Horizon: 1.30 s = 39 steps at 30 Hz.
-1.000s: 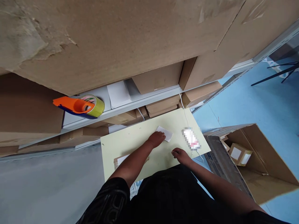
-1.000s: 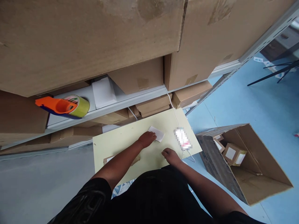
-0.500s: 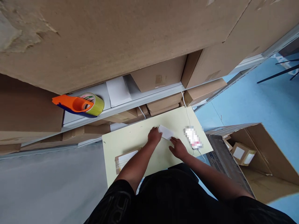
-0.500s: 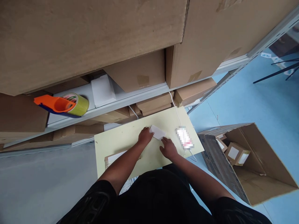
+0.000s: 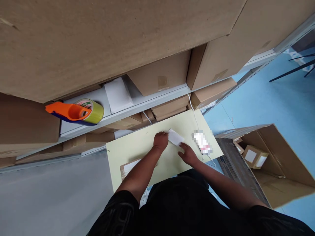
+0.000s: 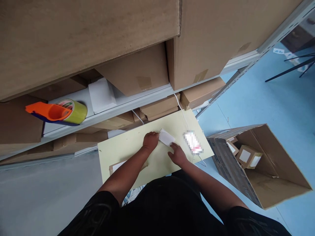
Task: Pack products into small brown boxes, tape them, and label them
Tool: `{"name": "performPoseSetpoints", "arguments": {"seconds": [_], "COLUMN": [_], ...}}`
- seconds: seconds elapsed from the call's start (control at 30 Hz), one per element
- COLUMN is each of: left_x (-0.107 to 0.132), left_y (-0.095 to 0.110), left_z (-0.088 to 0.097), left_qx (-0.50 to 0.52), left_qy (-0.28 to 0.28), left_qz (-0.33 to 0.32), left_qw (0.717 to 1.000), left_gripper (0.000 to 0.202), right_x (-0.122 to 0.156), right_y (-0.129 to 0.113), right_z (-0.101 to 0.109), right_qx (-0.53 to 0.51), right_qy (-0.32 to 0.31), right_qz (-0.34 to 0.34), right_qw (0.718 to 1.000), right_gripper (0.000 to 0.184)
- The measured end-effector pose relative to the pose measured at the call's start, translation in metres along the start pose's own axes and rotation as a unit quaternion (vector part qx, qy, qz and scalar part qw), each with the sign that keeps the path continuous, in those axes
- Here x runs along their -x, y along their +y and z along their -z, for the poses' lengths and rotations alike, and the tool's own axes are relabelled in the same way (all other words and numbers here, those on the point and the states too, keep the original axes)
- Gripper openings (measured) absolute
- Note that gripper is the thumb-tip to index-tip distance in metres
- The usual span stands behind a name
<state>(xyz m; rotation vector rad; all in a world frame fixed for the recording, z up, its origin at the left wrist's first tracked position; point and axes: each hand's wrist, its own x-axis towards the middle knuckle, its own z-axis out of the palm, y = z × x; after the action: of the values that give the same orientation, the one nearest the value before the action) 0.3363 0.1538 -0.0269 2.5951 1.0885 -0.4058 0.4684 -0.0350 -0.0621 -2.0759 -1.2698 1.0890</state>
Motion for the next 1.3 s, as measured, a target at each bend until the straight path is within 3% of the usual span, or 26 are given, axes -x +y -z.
{"name": "performPoseSetpoints", "arguments": {"seconds": [0.2, 0.43, 0.57, 0.73, 0.87, 1.0, 1.13, 1.23, 1.3], "left_x": [0.017, 0.018, 0.018, 0.044, 0.069, 0.079, 0.067, 0.041, 0.019], "left_y": [-0.004, -0.015, -0.009, 0.016, 0.034, 0.047, 0.05, 0.044, 0.038], "left_z": [0.009, 0.013, 0.018, 0.019, 0.009, -0.002, -0.003, -0.002, -0.003], "left_qx": [-0.039, -0.064, -0.069, -0.048, -0.046, -0.032, 0.026, 0.091, 0.107], "left_qy": [0.046, 0.042, 0.042, 0.013, 0.025, 0.036, 0.033, 0.042, 0.02], "left_qz": [-0.135, -0.12, -0.12, -0.209, -0.25, -0.275, -0.263, -0.196, -0.168], "left_qw": [0.989, 0.99, 0.989, 0.977, 0.967, 0.96, 0.964, 0.975, 0.98], "left_gripper": [0.032, 0.029, 0.029, 0.022, 0.022, 0.022, 0.023, 0.029, 0.042], "right_x": [0.001, -0.002, -0.008, 0.001, 0.019, 0.021, 0.012, 0.009, 0.009], "right_y": [0.004, -0.004, -0.01, -0.011, -0.018, -0.029, -0.025, -0.017, -0.014], "right_z": [0.003, 0.006, 0.01, 0.019, 0.023, 0.02, 0.016, 0.016, 0.016], "right_qx": [-0.021, 0.024, 0.009, -0.131, -0.298, -0.329, -0.344, -0.358, -0.367], "right_qy": [0.003, -0.033, -0.025, 0.025, -0.005, 0.019, 0.052, 0.048, 0.046], "right_qz": [-0.045, -0.009, -0.012, -0.136, -0.184, -0.208, -0.247, -0.255, -0.263], "right_qw": [0.999, 0.999, 1.0, 0.982, 0.937, 0.921, 0.904, 0.897, 0.891], "right_gripper": [0.048, 0.053, 0.051, 0.029, 0.051, 0.042, 0.027, 0.025, 0.024]}}
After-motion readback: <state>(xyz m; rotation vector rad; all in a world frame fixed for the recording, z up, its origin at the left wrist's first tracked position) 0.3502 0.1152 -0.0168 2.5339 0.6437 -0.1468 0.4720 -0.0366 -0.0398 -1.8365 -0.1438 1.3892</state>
